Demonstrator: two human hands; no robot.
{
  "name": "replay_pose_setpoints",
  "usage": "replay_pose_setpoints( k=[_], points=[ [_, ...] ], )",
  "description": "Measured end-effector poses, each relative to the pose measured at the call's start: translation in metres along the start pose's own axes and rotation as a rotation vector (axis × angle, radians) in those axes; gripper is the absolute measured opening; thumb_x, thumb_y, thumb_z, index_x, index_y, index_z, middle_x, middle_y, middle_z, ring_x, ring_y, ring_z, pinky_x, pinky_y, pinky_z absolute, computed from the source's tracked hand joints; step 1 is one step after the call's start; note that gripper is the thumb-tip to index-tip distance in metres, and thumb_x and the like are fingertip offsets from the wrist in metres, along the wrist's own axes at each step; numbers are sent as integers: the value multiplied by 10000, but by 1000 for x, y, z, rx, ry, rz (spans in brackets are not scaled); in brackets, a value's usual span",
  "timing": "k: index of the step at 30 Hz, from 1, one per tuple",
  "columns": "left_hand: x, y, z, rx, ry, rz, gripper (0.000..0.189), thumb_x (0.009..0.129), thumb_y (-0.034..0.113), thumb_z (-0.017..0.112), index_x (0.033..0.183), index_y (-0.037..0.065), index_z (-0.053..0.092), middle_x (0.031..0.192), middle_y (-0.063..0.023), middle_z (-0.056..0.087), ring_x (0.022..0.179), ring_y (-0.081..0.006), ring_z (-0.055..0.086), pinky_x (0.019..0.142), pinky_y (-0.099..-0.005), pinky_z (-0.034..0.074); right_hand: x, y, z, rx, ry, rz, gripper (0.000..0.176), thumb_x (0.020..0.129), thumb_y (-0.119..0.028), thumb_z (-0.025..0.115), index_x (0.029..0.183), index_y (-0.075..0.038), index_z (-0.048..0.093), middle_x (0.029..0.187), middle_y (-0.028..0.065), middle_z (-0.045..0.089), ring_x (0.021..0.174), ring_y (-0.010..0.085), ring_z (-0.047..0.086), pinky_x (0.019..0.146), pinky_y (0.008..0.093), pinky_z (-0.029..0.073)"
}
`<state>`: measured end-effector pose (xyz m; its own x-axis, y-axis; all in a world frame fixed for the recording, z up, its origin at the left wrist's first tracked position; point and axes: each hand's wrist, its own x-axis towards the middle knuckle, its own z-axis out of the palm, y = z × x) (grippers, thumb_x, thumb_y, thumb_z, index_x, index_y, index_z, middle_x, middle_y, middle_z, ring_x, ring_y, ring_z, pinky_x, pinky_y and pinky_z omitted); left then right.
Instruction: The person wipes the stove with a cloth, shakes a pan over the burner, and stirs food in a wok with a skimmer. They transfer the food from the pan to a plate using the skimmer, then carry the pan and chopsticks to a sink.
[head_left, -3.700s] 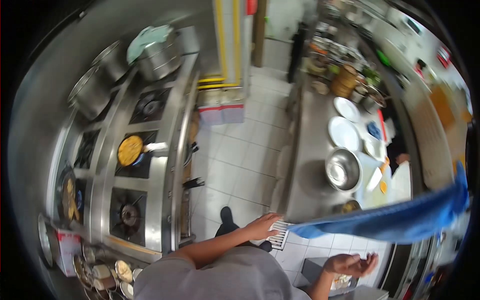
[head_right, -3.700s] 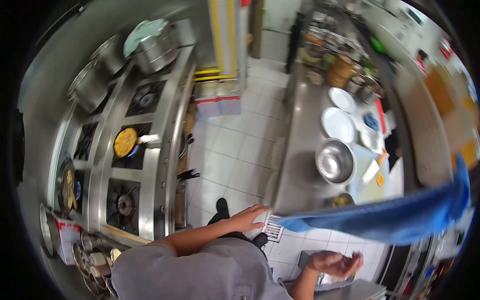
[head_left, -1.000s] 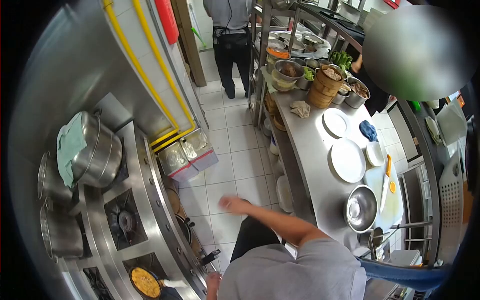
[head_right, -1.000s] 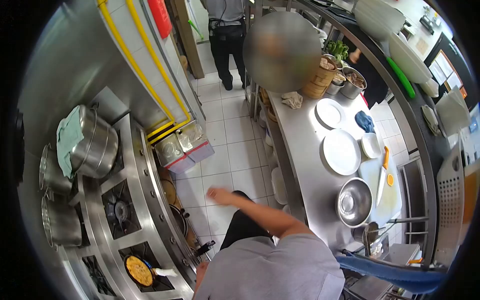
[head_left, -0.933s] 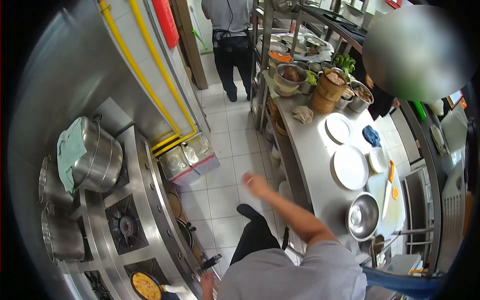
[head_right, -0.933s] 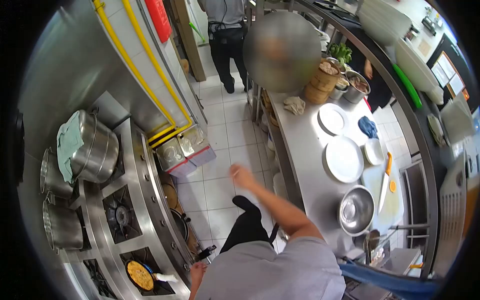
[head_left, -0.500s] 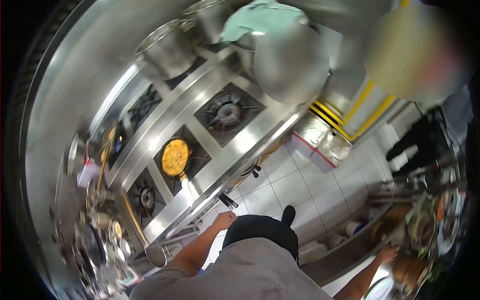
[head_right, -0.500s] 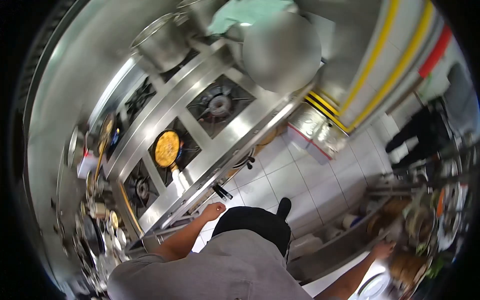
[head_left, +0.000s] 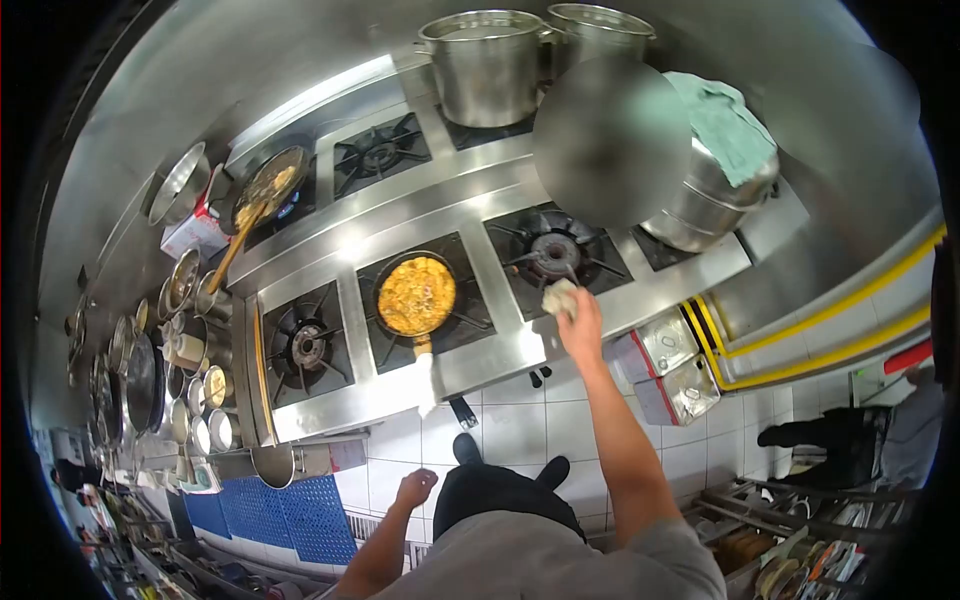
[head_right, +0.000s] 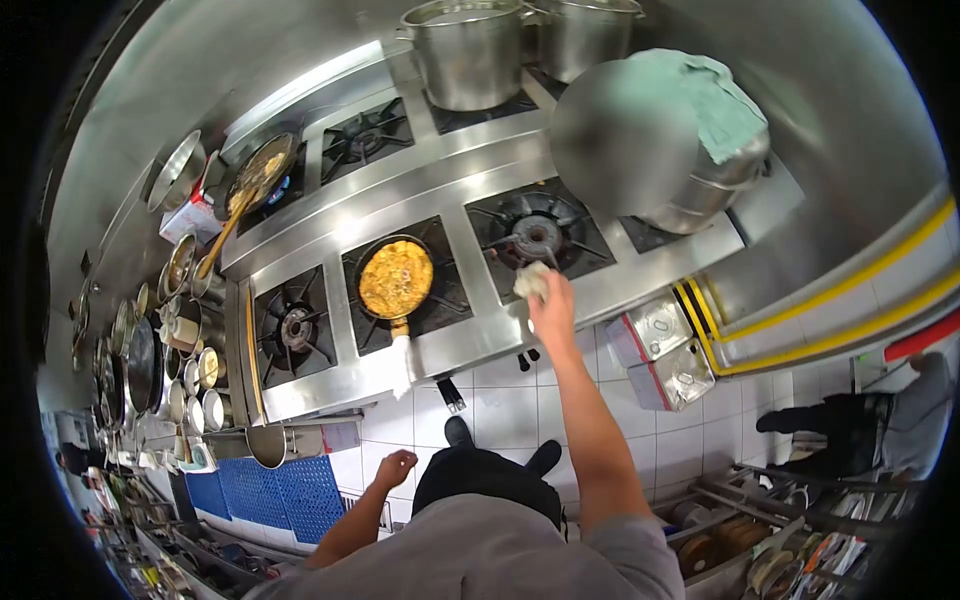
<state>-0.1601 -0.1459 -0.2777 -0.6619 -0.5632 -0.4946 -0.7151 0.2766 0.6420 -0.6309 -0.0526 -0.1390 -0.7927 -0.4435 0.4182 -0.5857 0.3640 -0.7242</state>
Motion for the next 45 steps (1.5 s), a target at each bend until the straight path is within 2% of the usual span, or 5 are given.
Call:
replay_pose_setpoints(
  k=[7,17,24,34,45],
  points=[
    [-101,-128,14,-103,60,-593,332,786,363,604,936,77,677,879,-148,668,875,-298,635,776,-391,493,33,5,173,-437,-86,-89,333,743,-93,588,1065,-68,508,1214,158,491,1062,366,471,899,450,390],
    [-103,-233,-7,321,-302,-423,444,804,449,548,975,48,631,998,-206,627,947,-398,589,805,-468,478,-46,-41,-4,-178,-1267,-203,369,713,-13,573,1073,-83,526,1101,174,555,1019,359,520,900,403,423],
    [5,-41,-37,-573,387,-220,276,867,215,557,1024,-6,610,843,-109,664,730,-169,643,638,-289,508,-52,2,49,-385,-372,-271,503,726,-69,526,1226,-70,479,1248,229,461,1201,412,396,1007,470,314],
    [-128,-11,144,197,-68,-480,271,835,303,568,917,57,646,958,-150,646,909,-338,612,754,-420,482,-108,-48,145,31,-803,-827,372,780,-132,521,1144,-57,533,1315,169,440,1234,305,401,1072,411,260],
    [-111,-66,190,-90,-32,-383,308,772,317,614,934,58,653,820,-156,661,719,-238,648,649,-348,501,32,225,-122,-357,-307,-15,322,776,-132,561,1086,-44,556,1093,213,567,1041,350,533,933,409,414]
  ],
)
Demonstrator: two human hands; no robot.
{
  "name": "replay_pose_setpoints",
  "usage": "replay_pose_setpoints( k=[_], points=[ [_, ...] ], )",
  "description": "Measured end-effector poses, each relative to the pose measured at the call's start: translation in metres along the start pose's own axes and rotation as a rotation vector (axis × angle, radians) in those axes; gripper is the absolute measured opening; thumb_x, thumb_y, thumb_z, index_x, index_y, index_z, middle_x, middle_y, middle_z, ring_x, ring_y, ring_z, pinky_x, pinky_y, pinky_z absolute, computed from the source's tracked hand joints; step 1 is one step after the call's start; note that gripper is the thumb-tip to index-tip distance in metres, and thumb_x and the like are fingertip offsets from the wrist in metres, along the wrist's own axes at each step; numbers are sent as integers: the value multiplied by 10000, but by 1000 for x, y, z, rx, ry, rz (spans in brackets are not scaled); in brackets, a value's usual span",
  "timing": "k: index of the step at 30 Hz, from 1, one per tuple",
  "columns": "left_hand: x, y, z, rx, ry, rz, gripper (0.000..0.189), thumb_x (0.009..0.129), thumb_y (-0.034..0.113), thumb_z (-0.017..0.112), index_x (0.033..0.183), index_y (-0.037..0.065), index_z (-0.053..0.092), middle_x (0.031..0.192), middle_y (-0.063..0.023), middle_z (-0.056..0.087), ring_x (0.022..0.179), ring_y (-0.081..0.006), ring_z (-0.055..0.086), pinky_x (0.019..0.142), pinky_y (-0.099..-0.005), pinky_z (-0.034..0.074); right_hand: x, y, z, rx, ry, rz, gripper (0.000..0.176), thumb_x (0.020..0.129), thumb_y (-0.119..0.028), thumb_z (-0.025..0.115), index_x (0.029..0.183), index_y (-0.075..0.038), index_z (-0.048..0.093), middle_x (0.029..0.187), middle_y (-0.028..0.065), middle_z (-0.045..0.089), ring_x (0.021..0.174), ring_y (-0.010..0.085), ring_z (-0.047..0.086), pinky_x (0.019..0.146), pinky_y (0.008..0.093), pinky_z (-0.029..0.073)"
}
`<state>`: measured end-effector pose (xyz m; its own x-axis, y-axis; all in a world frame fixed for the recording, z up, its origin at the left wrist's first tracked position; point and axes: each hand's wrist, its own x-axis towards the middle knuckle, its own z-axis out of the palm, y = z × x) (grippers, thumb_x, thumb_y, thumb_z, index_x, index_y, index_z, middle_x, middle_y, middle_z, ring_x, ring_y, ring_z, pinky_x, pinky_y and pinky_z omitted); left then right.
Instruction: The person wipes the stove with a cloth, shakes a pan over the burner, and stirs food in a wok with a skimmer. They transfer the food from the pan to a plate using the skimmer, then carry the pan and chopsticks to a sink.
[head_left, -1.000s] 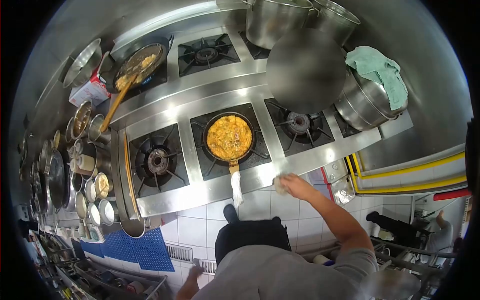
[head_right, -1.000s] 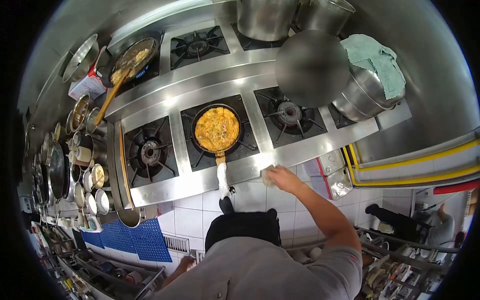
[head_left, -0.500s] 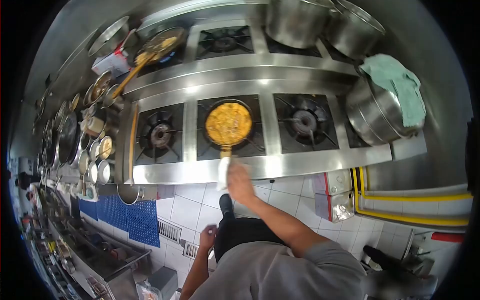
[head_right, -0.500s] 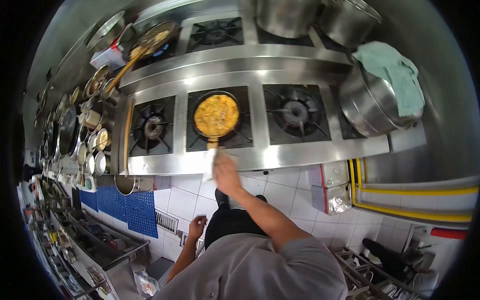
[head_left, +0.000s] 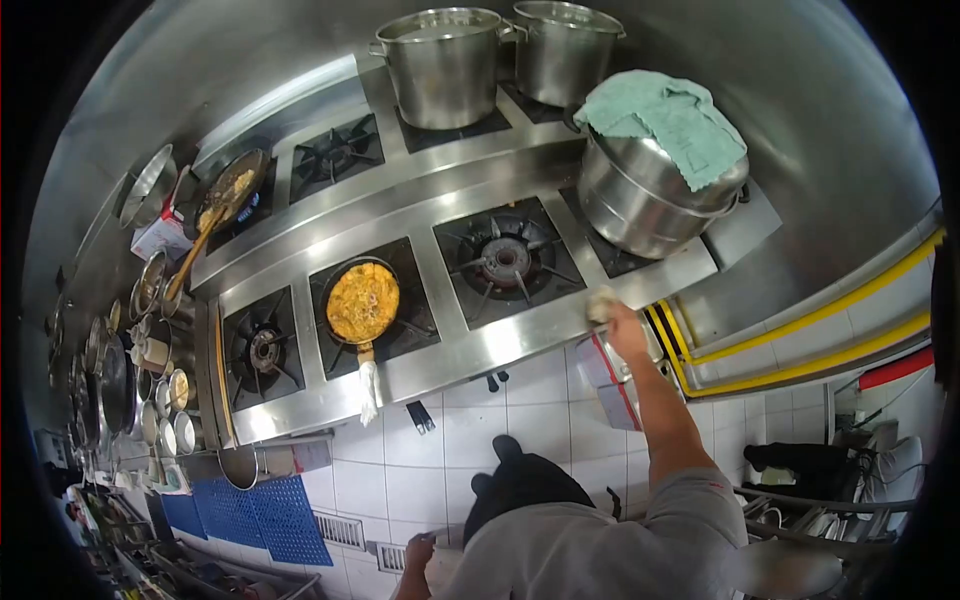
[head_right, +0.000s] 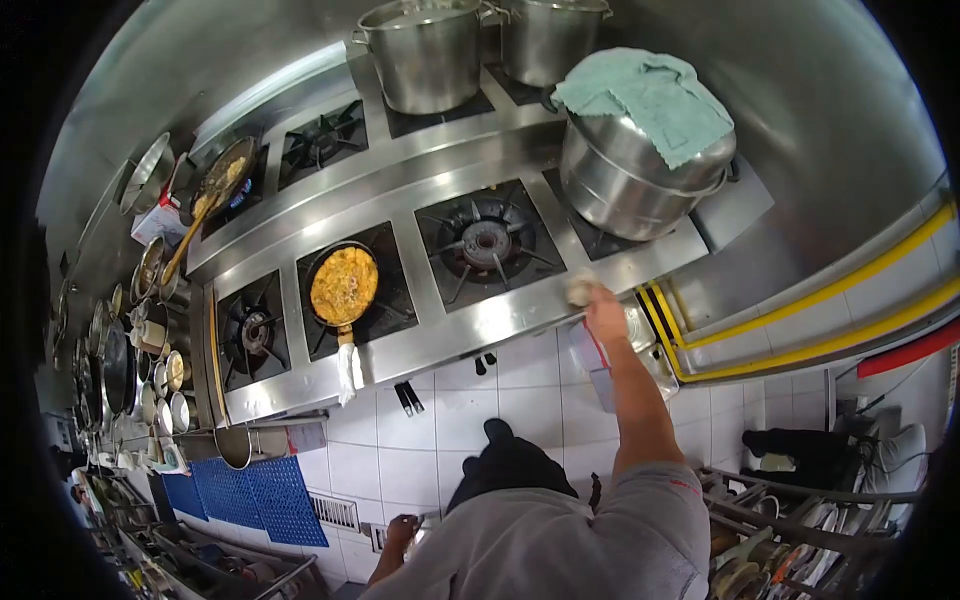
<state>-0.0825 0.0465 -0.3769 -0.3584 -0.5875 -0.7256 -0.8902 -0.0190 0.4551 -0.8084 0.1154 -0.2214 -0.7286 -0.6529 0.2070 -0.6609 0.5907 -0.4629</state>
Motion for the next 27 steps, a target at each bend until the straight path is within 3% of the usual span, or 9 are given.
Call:
replay_pose_setpoints(
  k=[2,5,11,15,17,20,21,24,27],
  points=[
    [40,26,-1,-198,153,-9,303,791,308,606,939,47,649,762,-107,662,650,-145,637,546,-299,494,11,-12,2,-4,88,87,326,771,-165,573,1064,-24,540,1062,228,566,1008,368,539,901,421,427],
    [42,111,-34,-251,287,17,258,818,305,578,921,85,663,736,-134,667,698,-248,658,648,-363,504,6,-44,38,-218,211,-129,331,769,-212,577,1021,-9,510,1024,243,561,936,405,546,831,454,445],
    [43,113,-26,-239,286,116,275,807,281,571,934,54,658,936,-154,659,886,-293,633,777,-373,494,37,-87,26,224,-285,-95,496,743,-45,594,1214,-117,457,969,222,598,931,392,572,821,444,457],
    [6,87,-1,-80,192,-201,284,788,276,551,922,49,658,958,-136,655,916,-303,617,799,-375,486,168,-101,8,333,62,-188,552,749,19,543,1281,-84,439,1059,233,592,993,407,562,853,403,460],
    [-6,41,49,-387,340,-404,287,823,278,580,938,21,635,730,-84,656,559,-169,595,492,-307,485,248,-98,28,367,126,-249,500,764,18,548,1249,-77,477,1113,228,575,1050,384,546,888,394,447],
    [-40,77,78,-794,163,-763,295,838,299,587,945,28,638,761,-68,651,573,-165,591,504,-297,488,346,-81,81,205,-17,-175,497,817,-166,583,1288,-96,439,1132,225,570,1067,391,530,905,414,432],
    [-44,101,86,-767,207,-763,298,836,301,592,956,33,639,766,-65,649,579,-163,589,505,-296,486,371,-67,121,139,56,-310,561,812,-265,605,1306,-77,415,1129,216,579,1069,395,530,930,417,416],
    [-60,225,79,-760,349,-739,321,819,323,597,963,41,647,786,-84,652,661,-190,605,585,-318,484,371,-146,143,-144,-234,154,611,816,-305,579,1343,-88,358,1117,248,574,1051,394,545,904,442,431],
    [-57,242,128,-784,414,-663,364,795,365,589,933,35,657,813,-142,665,808,-263,643,742,-370,486,356,-183,188,-207,-162,-207,446,815,-239,577,1212,-75,460,969,237,612,914,387,591,821,469,459]
  ],
)
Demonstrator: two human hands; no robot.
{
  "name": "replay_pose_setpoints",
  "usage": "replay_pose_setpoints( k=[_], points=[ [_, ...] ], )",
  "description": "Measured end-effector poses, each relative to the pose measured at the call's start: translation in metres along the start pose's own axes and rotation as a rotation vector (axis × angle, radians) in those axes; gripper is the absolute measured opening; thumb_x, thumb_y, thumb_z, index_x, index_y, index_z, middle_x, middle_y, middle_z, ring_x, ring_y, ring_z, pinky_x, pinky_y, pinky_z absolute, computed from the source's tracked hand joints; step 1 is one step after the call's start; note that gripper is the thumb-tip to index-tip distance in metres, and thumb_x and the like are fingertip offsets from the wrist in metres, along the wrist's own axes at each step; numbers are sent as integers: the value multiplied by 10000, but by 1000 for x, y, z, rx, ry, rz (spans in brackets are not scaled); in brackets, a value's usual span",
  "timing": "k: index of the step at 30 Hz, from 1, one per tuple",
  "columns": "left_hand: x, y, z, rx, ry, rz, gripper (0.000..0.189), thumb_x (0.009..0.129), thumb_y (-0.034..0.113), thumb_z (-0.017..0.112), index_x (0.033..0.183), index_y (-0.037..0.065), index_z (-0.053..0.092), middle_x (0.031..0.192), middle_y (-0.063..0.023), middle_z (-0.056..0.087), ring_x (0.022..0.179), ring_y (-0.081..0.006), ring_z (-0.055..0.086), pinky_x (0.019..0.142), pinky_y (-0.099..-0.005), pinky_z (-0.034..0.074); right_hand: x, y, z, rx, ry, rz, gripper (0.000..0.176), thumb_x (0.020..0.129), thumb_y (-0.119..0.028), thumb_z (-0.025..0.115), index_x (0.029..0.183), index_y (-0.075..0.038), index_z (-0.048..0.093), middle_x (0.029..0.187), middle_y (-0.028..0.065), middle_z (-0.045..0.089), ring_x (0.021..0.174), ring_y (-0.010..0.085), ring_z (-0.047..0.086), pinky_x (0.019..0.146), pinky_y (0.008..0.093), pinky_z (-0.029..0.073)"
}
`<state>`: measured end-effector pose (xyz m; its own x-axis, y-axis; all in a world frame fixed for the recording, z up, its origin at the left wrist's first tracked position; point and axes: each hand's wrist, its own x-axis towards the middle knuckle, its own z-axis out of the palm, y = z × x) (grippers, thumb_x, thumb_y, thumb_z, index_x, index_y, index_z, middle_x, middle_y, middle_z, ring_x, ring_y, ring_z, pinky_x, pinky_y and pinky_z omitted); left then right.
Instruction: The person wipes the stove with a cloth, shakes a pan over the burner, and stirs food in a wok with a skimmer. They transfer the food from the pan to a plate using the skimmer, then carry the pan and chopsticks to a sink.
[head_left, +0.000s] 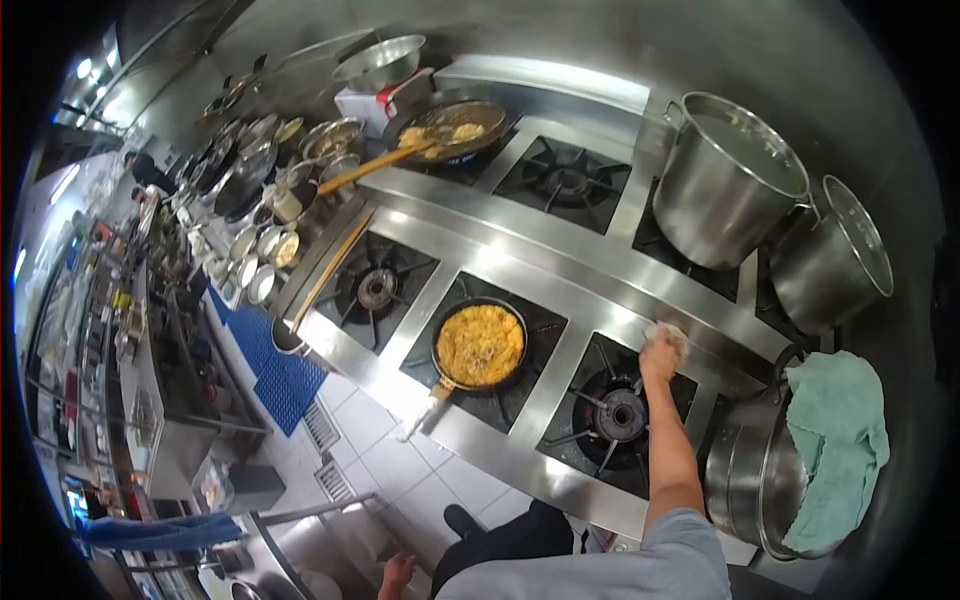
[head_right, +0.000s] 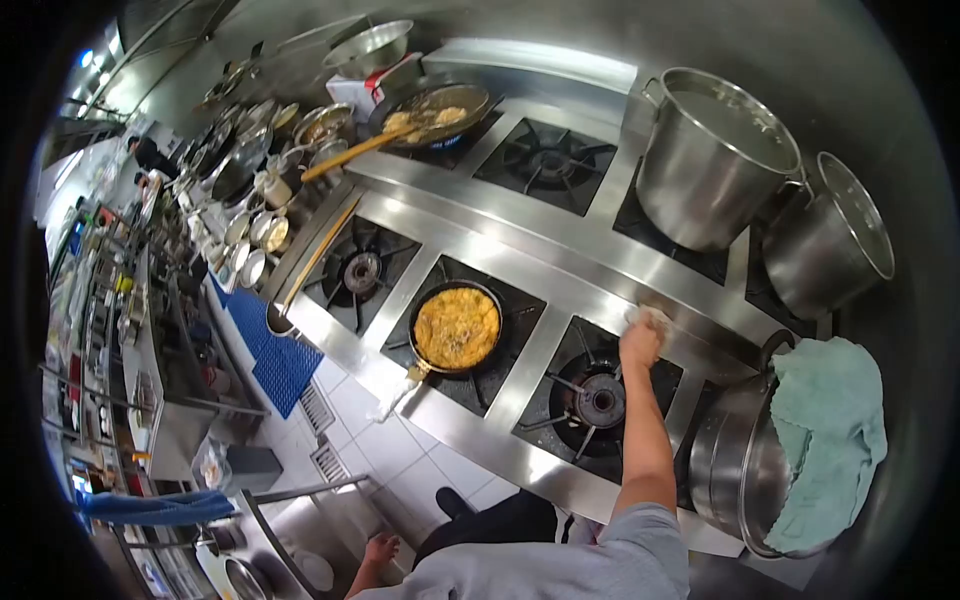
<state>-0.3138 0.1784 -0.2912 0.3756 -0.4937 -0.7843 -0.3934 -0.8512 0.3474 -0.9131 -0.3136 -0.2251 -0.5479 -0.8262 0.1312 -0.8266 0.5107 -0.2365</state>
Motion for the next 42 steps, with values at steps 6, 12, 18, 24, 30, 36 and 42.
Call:
replay_pose_setpoints(
  k=[6,12,18,24,30,36,42],
  points=[
    [11,10,4,289,-20,104,394,806,407,581,982,62,653,922,-172,654,916,-339,610,809,-380,469,-7,-98,-12,323,-200,-722,187,756,-104,585,922,-18,569,980,218,588,957,377,555,830,456,446],
    [-4,66,-11,269,90,311,371,819,383,566,994,65,647,910,-165,656,896,-331,619,789,-390,482,-152,-106,-3,271,-295,-983,238,729,-53,539,959,0,572,1075,258,561,1084,386,505,963,444,394],
    [72,30,-12,320,-128,554,359,814,359,568,1009,67,642,933,-159,661,878,-296,637,779,-369,492,-341,-78,-64,510,-556,-1041,361,668,-38,623,1025,-60,575,1123,174,572,1048,328,544,895,421,434],
    [112,4,-42,256,-93,373,346,799,350,583,968,56,652,891,-172,661,845,-306,637,759,-373,502,-380,-25,-106,520,-219,-408,367,692,-44,620,1056,-46,568,1143,188,552,1049,360,504,917,425,400],
    [120,67,-50,-184,-180,362,339,825,305,583,977,6,633,803,-109,671,674,-161,636,606,-282,506,-380,-22,-70,203,-75,-548,444,718,-43,587,1158,-56,533,1271,191,457,1159,378,421,980,440,351],
    [110,142,-47,-471,-189,335,369,861,310,551,1059,1,582,890,-113,656,649,-160,604,568,-274,487,-334,-14,-97,149,-290,-826,484,727,-125,602,1203,-97,520,1293,156,446,1170,329,421,980,429,333],
    [196,217,-10,-748,-112,318,332,879,290,493,1053,11,534,897,-134,629,568,-166,546,491,-278,467,-339,-19,-113,-42,-296,-757,453,730,-160,606,1172,-90,537,1247,142,485,1117,316,456,934,439,358]
  ],
)
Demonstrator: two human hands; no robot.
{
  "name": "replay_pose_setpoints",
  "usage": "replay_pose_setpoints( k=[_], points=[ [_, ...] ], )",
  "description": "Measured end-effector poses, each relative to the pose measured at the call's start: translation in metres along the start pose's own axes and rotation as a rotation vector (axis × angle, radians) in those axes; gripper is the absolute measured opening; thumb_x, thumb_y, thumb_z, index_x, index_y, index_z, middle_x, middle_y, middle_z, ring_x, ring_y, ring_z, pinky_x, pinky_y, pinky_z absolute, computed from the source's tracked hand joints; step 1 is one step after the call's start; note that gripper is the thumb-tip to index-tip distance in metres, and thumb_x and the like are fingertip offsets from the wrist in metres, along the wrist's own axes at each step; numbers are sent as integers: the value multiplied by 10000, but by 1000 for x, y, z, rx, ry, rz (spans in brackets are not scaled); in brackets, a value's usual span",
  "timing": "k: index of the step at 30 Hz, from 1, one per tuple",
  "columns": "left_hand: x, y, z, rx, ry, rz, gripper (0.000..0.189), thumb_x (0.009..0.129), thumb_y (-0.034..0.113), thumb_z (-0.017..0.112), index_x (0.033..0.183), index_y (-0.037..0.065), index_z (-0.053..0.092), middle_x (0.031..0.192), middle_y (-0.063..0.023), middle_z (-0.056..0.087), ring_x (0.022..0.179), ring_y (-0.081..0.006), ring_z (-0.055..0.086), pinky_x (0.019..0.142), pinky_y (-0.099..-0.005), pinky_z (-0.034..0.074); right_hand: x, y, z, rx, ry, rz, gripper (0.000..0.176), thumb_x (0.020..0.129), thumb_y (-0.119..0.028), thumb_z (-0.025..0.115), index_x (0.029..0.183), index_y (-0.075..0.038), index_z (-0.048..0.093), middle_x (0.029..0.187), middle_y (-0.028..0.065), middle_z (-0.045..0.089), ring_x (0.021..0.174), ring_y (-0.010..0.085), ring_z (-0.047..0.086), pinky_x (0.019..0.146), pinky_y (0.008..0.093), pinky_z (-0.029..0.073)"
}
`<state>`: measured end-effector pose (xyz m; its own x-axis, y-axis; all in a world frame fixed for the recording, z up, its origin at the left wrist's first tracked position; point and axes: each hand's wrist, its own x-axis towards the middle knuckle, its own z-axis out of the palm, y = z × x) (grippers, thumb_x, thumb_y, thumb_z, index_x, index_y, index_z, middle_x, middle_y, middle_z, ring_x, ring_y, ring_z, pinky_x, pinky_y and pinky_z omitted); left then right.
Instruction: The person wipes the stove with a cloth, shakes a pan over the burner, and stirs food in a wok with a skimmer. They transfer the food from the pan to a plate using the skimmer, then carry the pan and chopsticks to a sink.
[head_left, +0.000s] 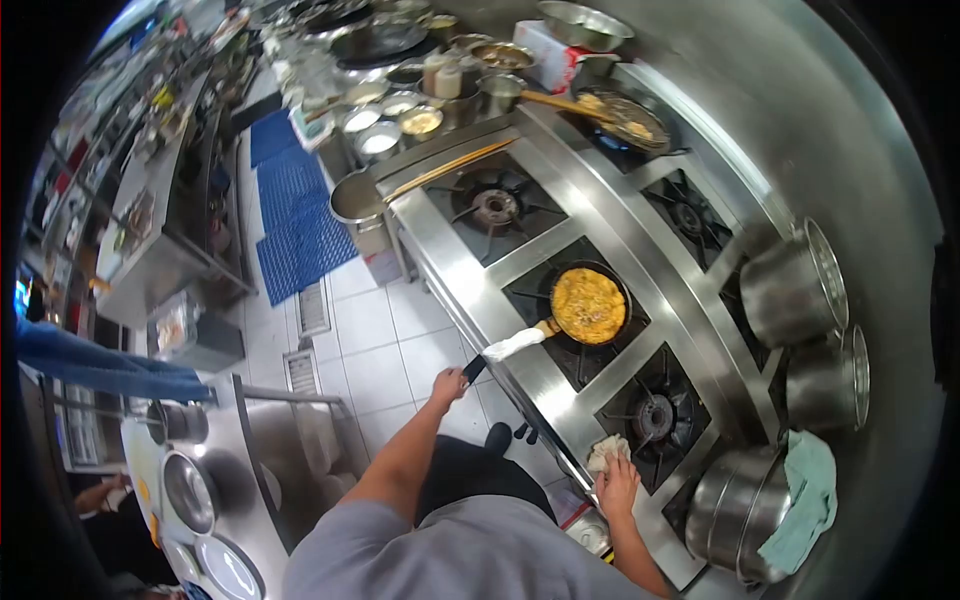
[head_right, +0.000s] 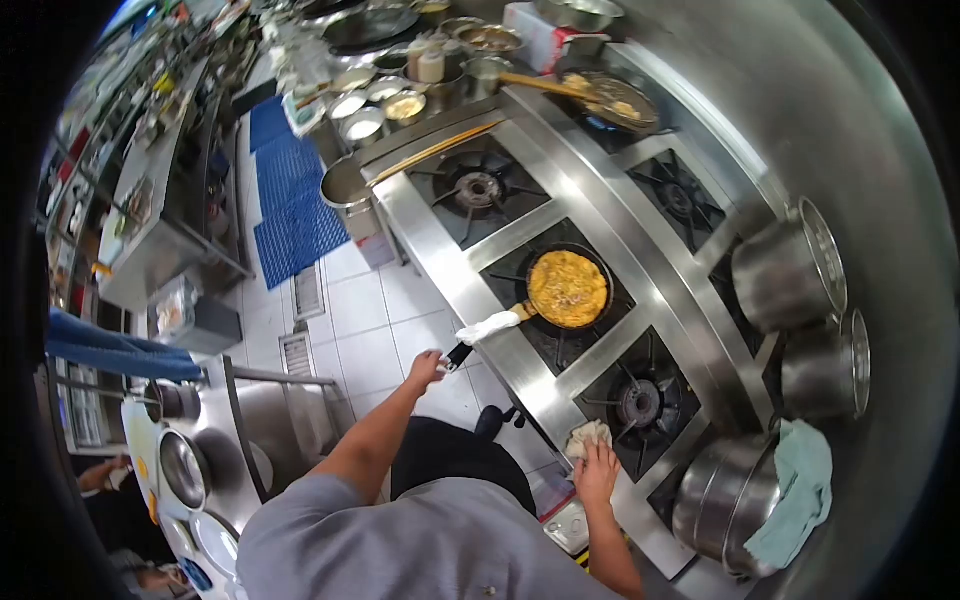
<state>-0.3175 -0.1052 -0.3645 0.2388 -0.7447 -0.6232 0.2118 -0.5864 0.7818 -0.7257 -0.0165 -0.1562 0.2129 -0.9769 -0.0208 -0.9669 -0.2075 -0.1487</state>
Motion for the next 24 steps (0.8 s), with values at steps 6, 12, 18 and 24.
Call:
replay_pose_setpoints(
  k=[6,12,18,24],
  points=[
    [65,-6,90,-455,40,-96,236,875,248,452,982,41,492,869,-100,544,715,-217,549,544,-363,481,-36,26,3,-34,-58,300,373,762,-156,604,1108,-30,542,1080,189,577,974,381,544,834,449,428],
    [88,4,96,-562,-131,-149,227,878,132,389,773,37,567,674,-69,561,630,-190,567,479,-322,415,-45,32,28,122,21,470,449,804,-193,609,1190,-10,472,1112,239,565,1044,384,547,895,383,423],
    [133,-34,85,-827,-413,-421,112,824,148,518,794,103,617,730,-21,613,567,-148,539,456,-280,381,-18,-8,41,-150,294,692,476,817,-179,582,1239,-18,430,1217,242,494,1157,355,467,973,373,355],
    [143,-25,89,-795,-404,-639,239,915,195,392,788,88,564,598,-52,489,461,-178,431,401,-299,320,90,-162,52,444,368,613,393,924,-284,462,1209,-13,467,1201,185,522,1100,277,516,924,386,395]
  ],
)
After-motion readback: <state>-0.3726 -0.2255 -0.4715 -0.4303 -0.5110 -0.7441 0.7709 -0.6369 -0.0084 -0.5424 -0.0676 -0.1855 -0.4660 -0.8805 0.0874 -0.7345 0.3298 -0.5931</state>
